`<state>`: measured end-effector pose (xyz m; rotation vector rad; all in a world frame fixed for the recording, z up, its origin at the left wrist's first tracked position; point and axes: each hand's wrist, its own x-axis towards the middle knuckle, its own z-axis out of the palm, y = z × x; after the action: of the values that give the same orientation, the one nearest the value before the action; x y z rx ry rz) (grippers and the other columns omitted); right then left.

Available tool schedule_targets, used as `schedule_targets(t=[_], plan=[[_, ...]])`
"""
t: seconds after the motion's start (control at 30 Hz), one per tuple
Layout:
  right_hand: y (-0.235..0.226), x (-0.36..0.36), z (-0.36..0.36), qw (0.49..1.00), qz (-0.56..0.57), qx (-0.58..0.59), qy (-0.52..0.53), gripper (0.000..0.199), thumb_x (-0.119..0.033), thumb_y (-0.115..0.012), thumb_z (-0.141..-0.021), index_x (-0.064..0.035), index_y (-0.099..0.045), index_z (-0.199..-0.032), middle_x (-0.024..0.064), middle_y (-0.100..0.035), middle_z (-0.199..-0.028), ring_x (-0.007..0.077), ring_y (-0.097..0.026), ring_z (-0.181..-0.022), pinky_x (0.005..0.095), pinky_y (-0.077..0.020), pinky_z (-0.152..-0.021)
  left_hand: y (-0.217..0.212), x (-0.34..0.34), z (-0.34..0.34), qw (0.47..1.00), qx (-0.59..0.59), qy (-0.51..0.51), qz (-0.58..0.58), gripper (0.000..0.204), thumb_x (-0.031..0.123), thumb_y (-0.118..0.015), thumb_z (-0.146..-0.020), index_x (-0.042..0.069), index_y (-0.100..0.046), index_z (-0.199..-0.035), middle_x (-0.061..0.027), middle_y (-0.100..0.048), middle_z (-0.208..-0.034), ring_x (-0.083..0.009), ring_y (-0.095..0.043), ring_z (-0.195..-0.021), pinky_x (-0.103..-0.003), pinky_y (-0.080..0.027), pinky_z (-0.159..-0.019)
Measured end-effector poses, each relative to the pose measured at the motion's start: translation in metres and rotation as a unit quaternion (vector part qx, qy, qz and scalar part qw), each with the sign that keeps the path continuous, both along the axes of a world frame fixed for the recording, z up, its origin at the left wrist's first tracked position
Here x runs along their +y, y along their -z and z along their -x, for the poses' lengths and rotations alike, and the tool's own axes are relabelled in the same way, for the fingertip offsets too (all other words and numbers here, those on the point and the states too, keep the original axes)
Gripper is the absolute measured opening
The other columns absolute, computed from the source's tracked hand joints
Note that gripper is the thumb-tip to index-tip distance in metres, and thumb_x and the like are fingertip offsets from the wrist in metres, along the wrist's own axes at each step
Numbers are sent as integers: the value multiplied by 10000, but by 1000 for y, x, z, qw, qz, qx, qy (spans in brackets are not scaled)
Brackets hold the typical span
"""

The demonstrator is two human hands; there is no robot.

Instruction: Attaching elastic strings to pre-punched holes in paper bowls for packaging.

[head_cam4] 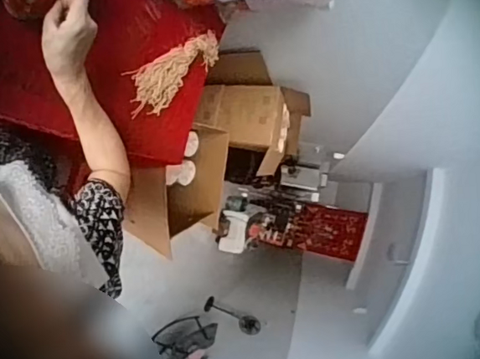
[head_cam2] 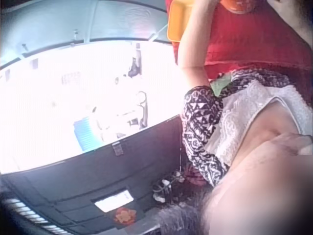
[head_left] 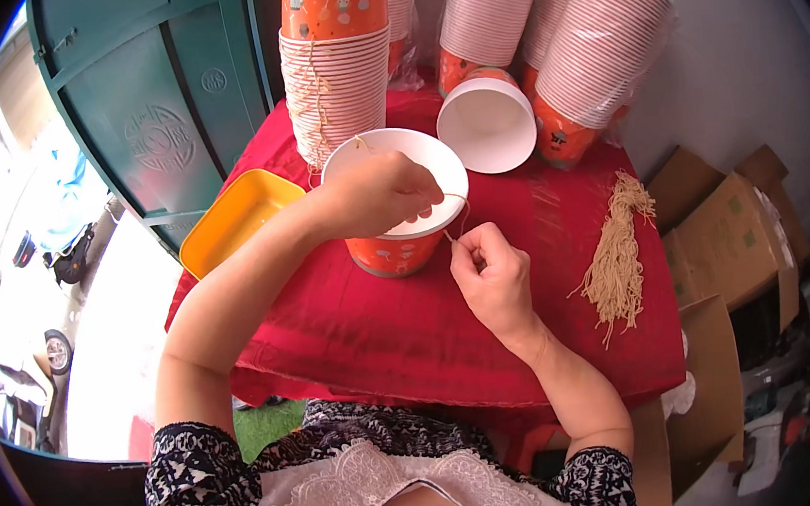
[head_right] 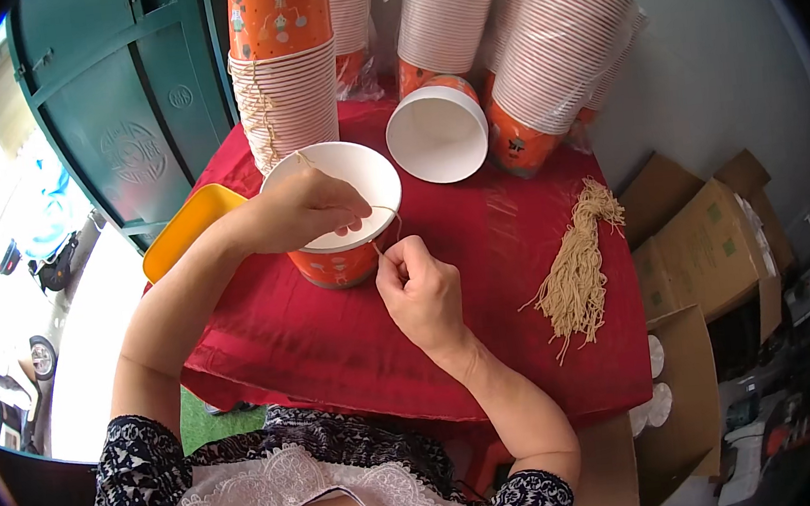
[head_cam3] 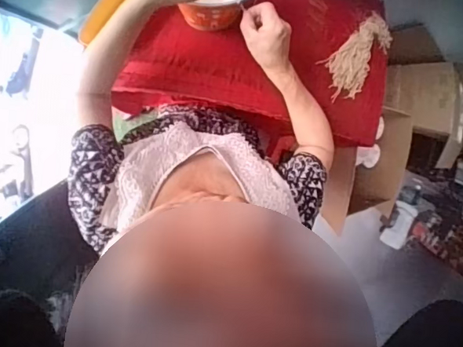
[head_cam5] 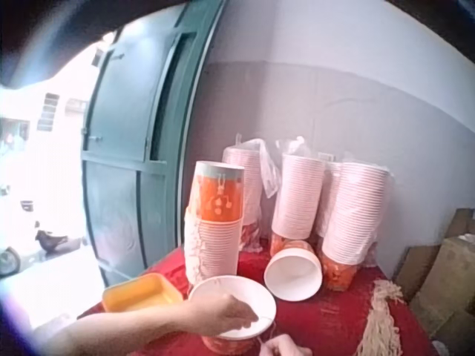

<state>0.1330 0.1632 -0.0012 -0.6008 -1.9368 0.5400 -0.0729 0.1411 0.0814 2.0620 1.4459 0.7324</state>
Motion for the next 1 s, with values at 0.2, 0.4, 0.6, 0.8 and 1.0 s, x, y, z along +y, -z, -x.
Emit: schedule_targets(t=[0.2,0.4,0.6,0.8,1.0], plan=[[-1,1,1,1000,5,-9,1,173,77,-645,-810,-21,-512,-760,76,-580,-582,176,-599,-476,303,-459,-432,4,3,-2,999,1,12,40,247,99,-582,-896,30,-717,-1090,-140,-730,-954,-204,-691,-861,-328,-527,-801],[-2,4,5,1000,6,-8,1,170,65,-650,-811,-18,-514,-754,84,-576,-579,185,-597,-479,313,-463,-443,-1,2,-3,996,75,41,8,303,106,-588,-865,39,-699,-1139,-170,-714,-994,-276,-670,-932,-368,-499,-849],[-2,7,10,1000,-6,-2,-1,167,58,-651,-816,-18,-514,-759,102,-575,-583,211,-603,-486,329,-463,-449,-3,8,-4,993,84,73,44,282,98,-576,-881,33,-699,-1126,-141,-715,-986,-233,-669,-937,-339,-502,-849],[5,12,13,1000,-6,12,-5,155,41,-653,-832,-16,-519,-778,115,-590,-608,249,-619,-512,349,-473,-464,4,16,-6,993,79,52,74,208,138,-618,-854,17,-719,-989,-121,-719,-855,-207,-661,-772,-329,-511,-717],[-1,10,2,999,-27,-17,-6,198,14,-675,-842,-20,-547,-988,122,-627,-698,260,-650,-586,361,-502,-504,7,8,-9,991,128,36,-36,163,173,-652,-830,27,-716,-865,-112,-692,-728,-212,-648,-642,-342,-501,-613]])
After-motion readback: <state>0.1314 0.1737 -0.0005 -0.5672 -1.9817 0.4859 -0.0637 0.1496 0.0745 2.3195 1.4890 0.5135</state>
